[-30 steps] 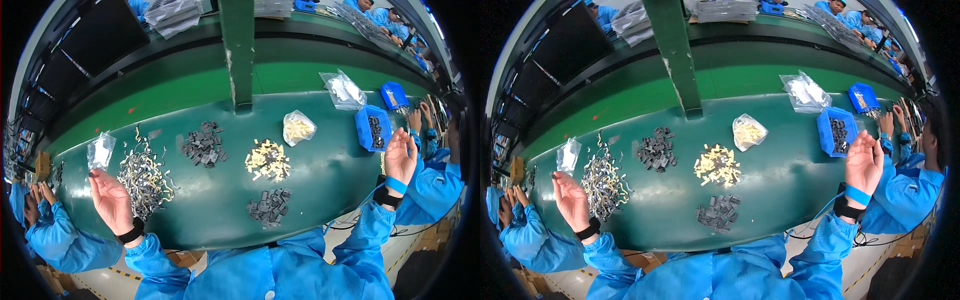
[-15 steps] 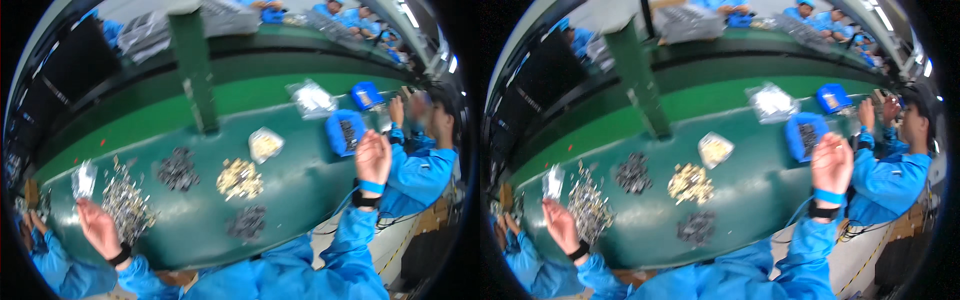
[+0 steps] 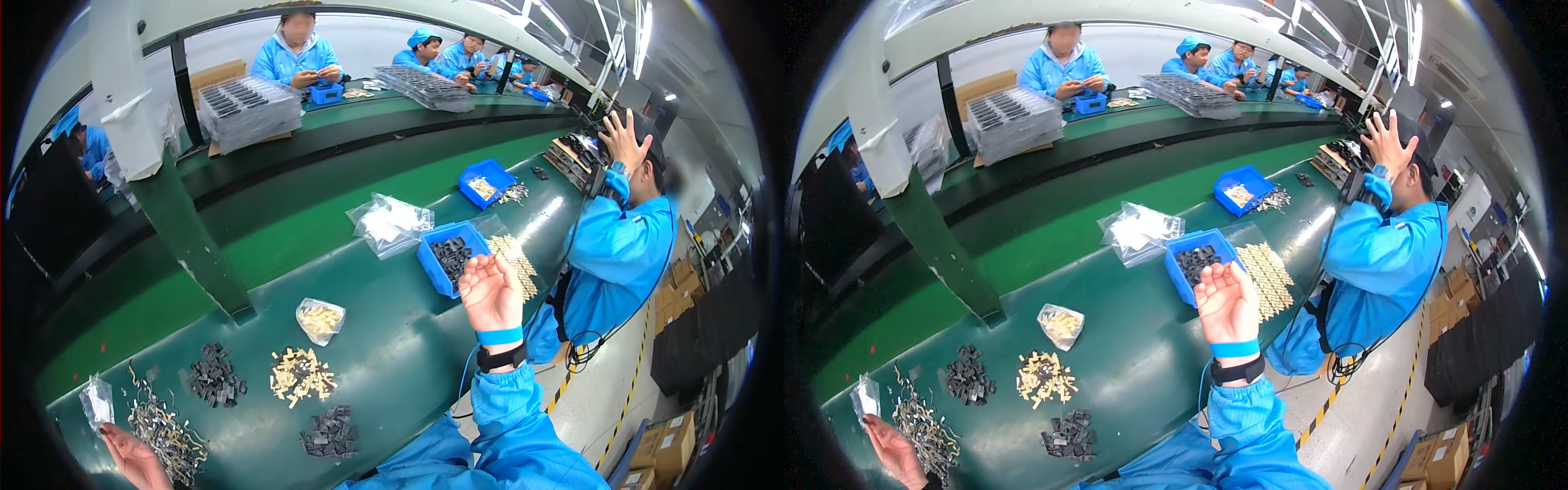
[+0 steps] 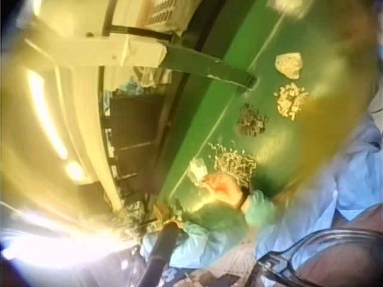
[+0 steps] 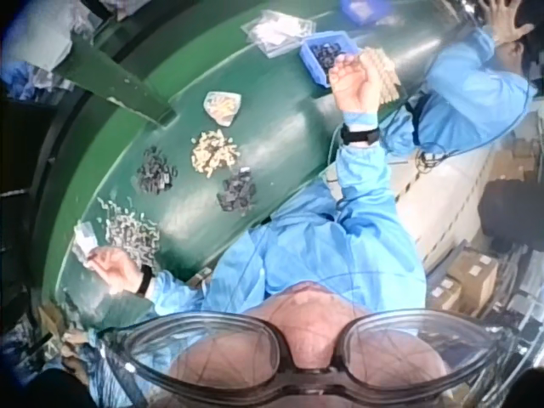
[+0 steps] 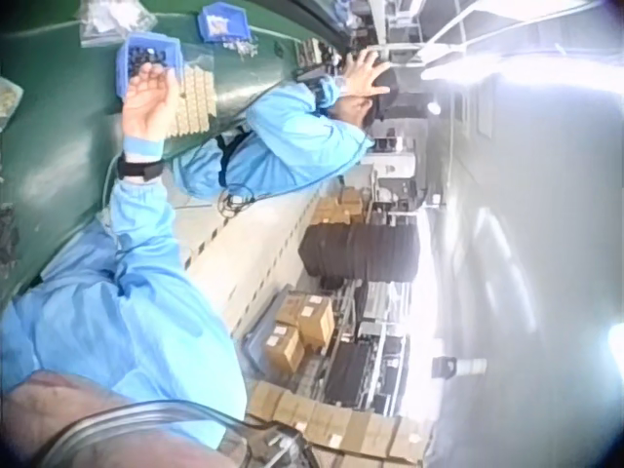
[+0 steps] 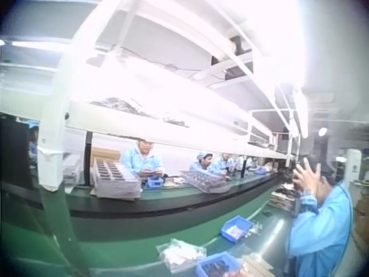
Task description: Assembling small plastic and metal components at a factory workbench.
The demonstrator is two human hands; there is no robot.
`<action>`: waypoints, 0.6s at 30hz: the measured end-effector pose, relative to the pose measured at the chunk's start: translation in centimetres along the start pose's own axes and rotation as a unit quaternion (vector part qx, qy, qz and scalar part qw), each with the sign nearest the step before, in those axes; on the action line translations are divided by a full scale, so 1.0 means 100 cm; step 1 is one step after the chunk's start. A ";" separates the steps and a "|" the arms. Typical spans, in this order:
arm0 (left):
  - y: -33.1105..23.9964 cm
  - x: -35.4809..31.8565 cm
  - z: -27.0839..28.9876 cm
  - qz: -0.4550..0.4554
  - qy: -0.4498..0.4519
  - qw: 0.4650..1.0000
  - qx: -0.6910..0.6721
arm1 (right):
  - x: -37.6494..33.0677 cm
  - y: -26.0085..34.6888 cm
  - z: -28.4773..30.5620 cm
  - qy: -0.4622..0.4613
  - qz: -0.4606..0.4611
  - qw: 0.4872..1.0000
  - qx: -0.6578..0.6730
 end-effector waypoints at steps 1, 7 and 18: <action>0.010 0.003 -0.019 0.002 0.002 1.000 -0.002 | 0.000 0.000 0.001 0.000 0.003 1.000 -0.001; 0.055 0.006 -0.057 0.021 -0.149 0.988 -0.028 | 0.002 -0.009 0.005 -0.010 -0.011 1.000 0.007; 0.084 0.018 -0.079 0.000 -0.152 0.988 -0.010 | 0.014 -0.028 -0.008 -0.002 -0.020 1.000 0.002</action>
Point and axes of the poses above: each hand's wrist, its own x-axis towards the middle knuckle, its own z-axis out of the back of the hand, y = z × x, the point moved 8 cm from there along x, towards the middle knuckle, and after that the axes turned 12 degrees about y, right-handed, at the moved point
